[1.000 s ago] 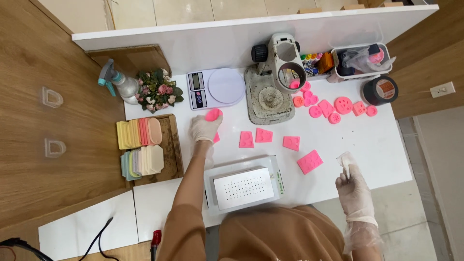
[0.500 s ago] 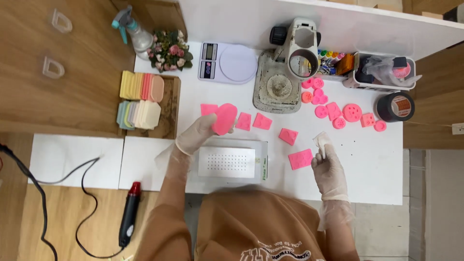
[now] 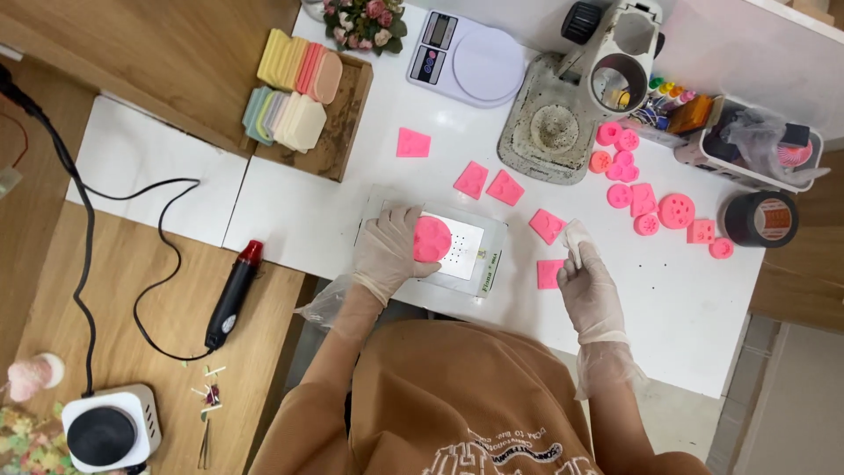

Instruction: The person uses a heat gun to soften and shape pink circular wax pieces on a perforated metal plate. They repeatedly apply heat, rotate the wax, and wipe the surface with a cloth while working at a white countertop with other wax shapes nearby.

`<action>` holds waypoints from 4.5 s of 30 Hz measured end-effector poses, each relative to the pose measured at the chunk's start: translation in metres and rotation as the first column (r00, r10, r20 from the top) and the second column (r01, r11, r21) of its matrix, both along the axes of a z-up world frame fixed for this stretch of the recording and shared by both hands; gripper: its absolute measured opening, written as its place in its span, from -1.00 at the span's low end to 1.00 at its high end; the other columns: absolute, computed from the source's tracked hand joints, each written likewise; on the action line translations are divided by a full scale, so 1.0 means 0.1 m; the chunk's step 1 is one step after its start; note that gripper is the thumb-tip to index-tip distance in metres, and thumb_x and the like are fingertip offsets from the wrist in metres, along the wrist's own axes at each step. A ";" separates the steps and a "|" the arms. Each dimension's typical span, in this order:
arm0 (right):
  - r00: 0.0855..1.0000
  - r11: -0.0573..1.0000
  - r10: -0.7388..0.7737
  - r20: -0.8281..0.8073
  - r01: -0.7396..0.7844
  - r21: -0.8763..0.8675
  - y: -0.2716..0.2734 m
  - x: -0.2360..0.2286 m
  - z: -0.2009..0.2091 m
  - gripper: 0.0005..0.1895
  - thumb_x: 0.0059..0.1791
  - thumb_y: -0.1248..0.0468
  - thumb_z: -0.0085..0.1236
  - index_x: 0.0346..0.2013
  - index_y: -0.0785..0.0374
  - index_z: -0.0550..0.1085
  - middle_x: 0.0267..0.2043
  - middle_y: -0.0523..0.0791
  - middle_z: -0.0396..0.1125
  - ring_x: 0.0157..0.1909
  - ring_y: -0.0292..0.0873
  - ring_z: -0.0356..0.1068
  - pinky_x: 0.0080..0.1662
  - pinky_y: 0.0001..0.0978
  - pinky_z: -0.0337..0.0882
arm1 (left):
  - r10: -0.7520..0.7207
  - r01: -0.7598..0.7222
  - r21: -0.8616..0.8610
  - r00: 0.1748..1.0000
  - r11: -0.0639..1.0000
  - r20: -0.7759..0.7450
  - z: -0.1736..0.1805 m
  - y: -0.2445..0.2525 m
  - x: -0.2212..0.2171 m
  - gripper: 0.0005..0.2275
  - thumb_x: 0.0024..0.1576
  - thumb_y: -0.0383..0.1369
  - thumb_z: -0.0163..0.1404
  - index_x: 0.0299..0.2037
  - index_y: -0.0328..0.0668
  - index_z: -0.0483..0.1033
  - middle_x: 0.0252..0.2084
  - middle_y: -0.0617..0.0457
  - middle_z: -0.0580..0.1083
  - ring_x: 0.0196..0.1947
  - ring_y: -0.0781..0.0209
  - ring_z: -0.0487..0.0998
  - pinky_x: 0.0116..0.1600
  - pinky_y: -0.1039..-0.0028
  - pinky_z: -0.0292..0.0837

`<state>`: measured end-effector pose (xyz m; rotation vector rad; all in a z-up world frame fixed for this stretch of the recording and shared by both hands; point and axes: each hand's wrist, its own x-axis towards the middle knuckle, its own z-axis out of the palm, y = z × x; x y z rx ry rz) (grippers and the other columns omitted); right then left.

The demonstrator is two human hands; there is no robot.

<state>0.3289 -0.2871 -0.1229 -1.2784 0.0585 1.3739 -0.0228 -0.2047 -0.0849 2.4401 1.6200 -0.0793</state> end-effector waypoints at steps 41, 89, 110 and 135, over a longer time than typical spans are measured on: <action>-0.519 0.518 -0.077 0.852 -0.750 -0.410 -0.11 -1.53 0.34 -0.51 -0.10 0.51 0.13 0.09 0.06 0.52 0.21 -0.23 0.42 0.28 -0.17 0.39 0.16 -0.43 0.49 | -0.292 0.145 -0.968 -0.953 -0.207 -0.080 -1.34 -0.94 -2.56 -0.61 0.10 -0.15 0.20 0.07 0.06 0.37 -0.05 0.08 0.48 -0.08 0.13 0.53 -0.03 0.37 0.52; -0.438 0.347 -0.043 0.898 -0.850 -0.398 0.25 -1.43 0.53 -0.35 -0.07 0.50 -0.03 0.35 0.19 0.33 0.43 -0.09 0.21 0.38 -0.08 0.27 0.22 -0.41 0.42 | 0.572 -0.155 -0.904 -0.729 0.399 0.377 0.28 -0.74 -0.80 -0.76 0.10 -0.24 0.09 -0.12 -0.16 0.47 -0.10 0.12 0.51 -0.07 0.19 0.57 -0.08 0.43 0.42; -0.407 0.326 -0.109 0.907 -0.876 -0.354 0.68 -1.60 0.35 -0.36 -0.04 0.44 0.00 0.36 0.09 0.31 0.42 -0.09 0.26 0.39 -0.06 0.30 0.24 -0.39 0.43 | 0.804 -0.235 -0.878 -0.355 0.418 0.477 -0.02 -0.33 -0.39 -0.64 0.00 -0.40 0.24 0.04 -0.15 0.61 -0.17 0.22 0.56 -0.19 0.40 0.54 -0.08 0.59 0.42; -0.398 0.369 -0.084 0.914 -0.864 -0.343 0.51 -2.11 0.42 -0.25 -0.07 0.52 0.00 0.43 0.11 0.24 0.48 -0.08 0.16 0.45 -0.04 0.22 0.37 -0.40 0.37 | 0.694 -0.146 -0.903 -0.594 0.404 0.406 0.60 -0.53 -1.14 -0.68 0.08 -0.27 0.14 -0.01 -0.26 0.64 -0.25 0.17 0.48 -0.34 0.38 0.42 -0.19 0.56 0.36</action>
